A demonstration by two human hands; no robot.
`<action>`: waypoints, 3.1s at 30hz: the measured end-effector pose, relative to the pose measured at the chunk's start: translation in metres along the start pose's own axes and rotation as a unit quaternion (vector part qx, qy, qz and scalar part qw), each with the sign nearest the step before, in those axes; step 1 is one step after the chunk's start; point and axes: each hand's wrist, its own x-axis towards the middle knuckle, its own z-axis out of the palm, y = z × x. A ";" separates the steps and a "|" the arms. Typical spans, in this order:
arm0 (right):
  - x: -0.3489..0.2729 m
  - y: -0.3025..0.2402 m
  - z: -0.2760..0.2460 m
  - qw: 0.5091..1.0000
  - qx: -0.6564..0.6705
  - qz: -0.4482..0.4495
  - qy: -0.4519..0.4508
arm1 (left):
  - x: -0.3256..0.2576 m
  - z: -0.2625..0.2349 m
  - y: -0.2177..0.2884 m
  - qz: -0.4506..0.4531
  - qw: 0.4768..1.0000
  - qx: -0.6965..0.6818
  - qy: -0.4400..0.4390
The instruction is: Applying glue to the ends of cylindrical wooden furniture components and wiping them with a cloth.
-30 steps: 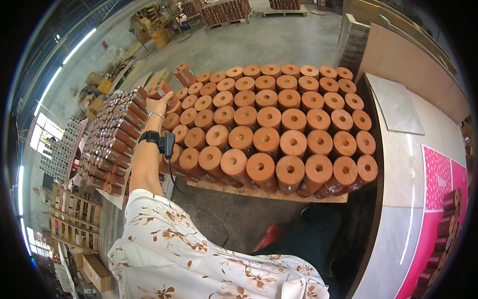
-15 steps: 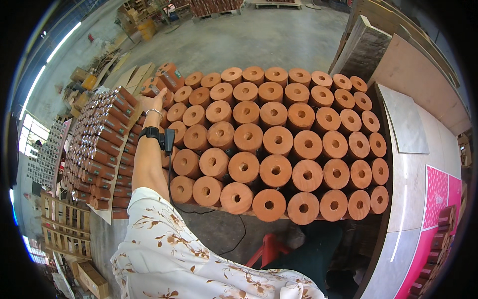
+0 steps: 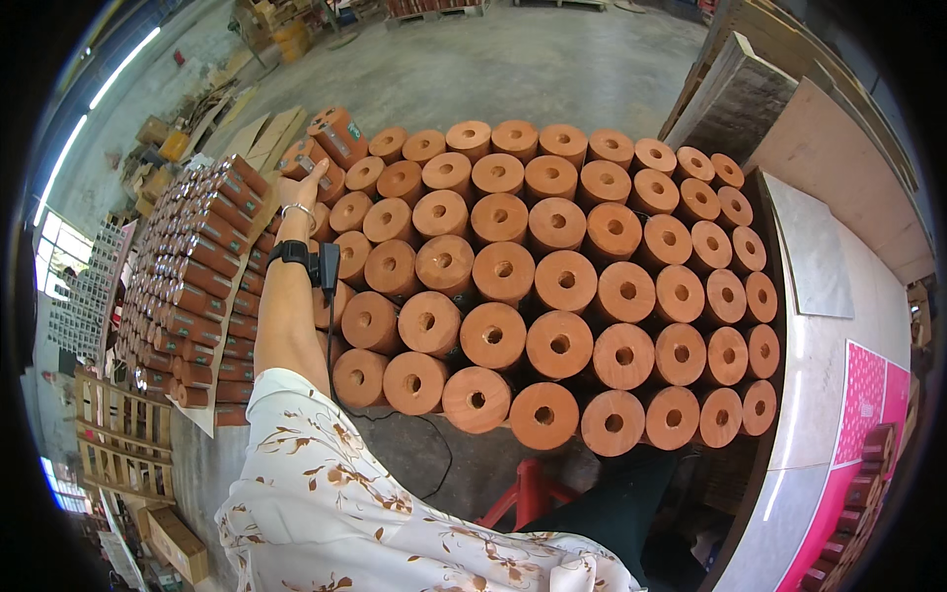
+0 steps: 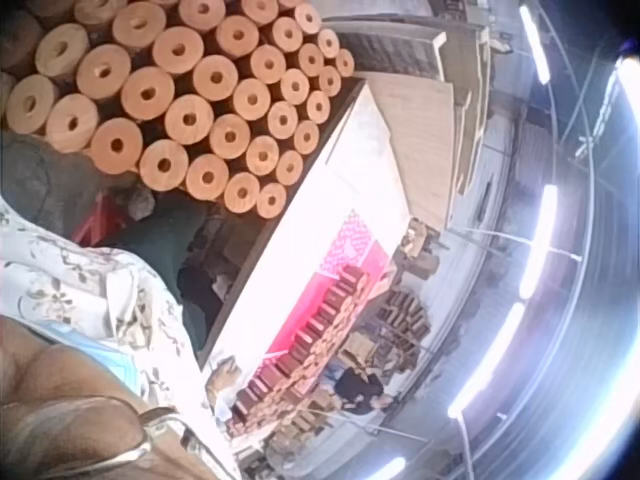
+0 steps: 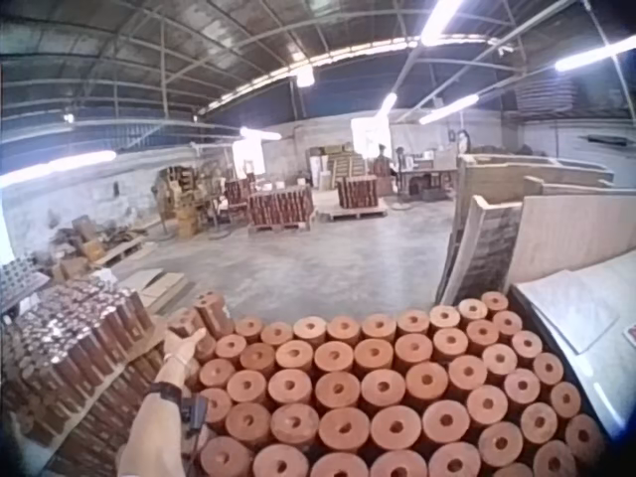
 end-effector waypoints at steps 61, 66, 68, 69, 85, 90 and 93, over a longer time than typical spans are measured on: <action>-0.049 0.193 0.064 0.795 0.423 0.120 0.419 | -0.978 -0.205 0.330 -0.120 -0.351 -0.177 -0.912; -0.064 0.232 0.122 0.754 0.534 0.270 0.270 | -1.042 -0.062 0.389 0.367 0.078 -0.219 -0.901; -0.056 0.226 0.122 0.768 0.513 0.287 0.254 | -1.061 0.034 0.419 0.428 0.231 -0.250 -0.837; -0.057 0.223 0.123 0.790 0.480 0.287 0.252 | -1.059 0.074 0.442 0.556 0.320 -0.211 -0.738; -0.049 0.207 0.105 0.897 0.254 0.272 0.240 | -1.128 0.274 0.608 0.800 0.359 0.167 -0.450; -0.064 0.211 0.127 0.873 0.302 0.310 0.226 | -1.137 0.274 0.614 0.826 0.302 0.243 -0.411; -0.068 0.212 0.135 0.848 0.355 0.314 0.236 | -1.140 0.274 0.614 0.831 0.301 0.229 -0.409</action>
